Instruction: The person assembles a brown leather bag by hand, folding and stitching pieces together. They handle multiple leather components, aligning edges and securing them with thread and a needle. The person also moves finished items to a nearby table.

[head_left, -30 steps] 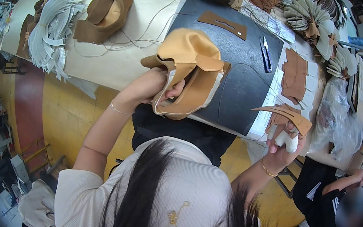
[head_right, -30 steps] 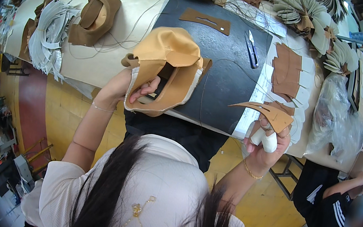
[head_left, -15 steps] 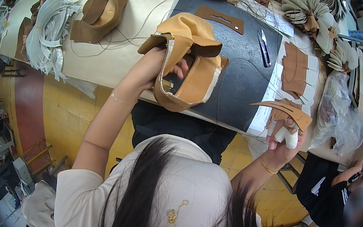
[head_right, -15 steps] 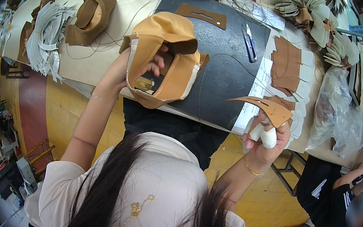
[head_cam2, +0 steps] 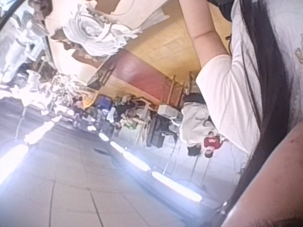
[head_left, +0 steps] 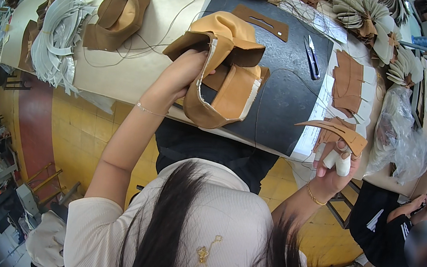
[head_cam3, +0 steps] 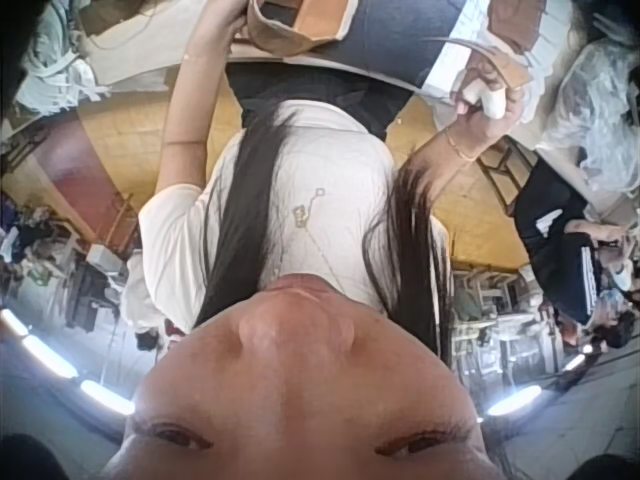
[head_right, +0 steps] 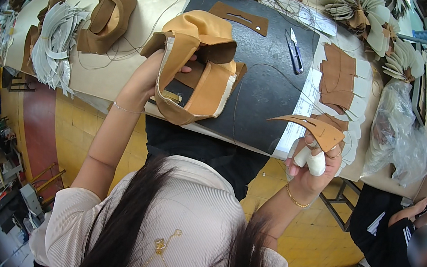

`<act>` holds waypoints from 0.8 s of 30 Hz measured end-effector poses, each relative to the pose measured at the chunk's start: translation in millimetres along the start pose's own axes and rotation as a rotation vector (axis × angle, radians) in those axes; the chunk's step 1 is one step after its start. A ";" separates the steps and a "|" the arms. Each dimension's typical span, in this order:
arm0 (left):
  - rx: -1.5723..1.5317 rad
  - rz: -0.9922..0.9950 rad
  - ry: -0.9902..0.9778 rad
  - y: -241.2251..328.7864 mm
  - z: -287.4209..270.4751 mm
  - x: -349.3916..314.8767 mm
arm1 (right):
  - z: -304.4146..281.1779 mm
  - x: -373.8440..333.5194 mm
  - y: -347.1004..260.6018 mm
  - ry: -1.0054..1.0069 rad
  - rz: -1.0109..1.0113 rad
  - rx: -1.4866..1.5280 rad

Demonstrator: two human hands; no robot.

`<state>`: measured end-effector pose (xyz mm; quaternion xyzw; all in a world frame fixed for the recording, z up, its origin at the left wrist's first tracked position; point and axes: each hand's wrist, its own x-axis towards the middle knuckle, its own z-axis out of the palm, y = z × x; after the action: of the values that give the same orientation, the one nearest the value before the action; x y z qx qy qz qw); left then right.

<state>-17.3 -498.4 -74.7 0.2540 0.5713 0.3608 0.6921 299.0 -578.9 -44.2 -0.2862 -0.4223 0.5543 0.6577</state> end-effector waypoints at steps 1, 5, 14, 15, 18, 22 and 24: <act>-0.006 0.002 -0.012 -0.3 0.5 -1.0 | -0.3 0.3 0.3 -0.005 -0.010 0.009; -0.106 0.026 -0.177 13.7 -1.5 -15.1 | -2.9 0.0 -0.3 0.015 0.008 -0.020; 0.907 0.806 0.082 104.8 -9.3 -82.6 | 0.4 5.1 -2.8 0.008 0.091 -0.019; 1.287 0.979 0.042 104.5 -3.1 -83.6 | 2.4 5.8 -2.1 -0.004 0.101 -0.001; 1.633 0.791 0.021 61.7 35.5 -67.7 | 5.9 5.2 -2.5 0.084 0.086 -0.072; 1.571 0.559 -0.197 27.7 36.4 -45.7 | -0.9 3.3 -8.4 0.079 0.116 -0.066; 1.443 0.647 -0.144 21.7 27.9 -40.2 | -6.4 4.1 -9.6 0.066 0.099 -0.039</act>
<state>1.9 -515.2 -27.6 0.8160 0.5156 0.0675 0.2525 309.3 -576.5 -38.2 -0.3378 -0.3962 0.5682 0.6372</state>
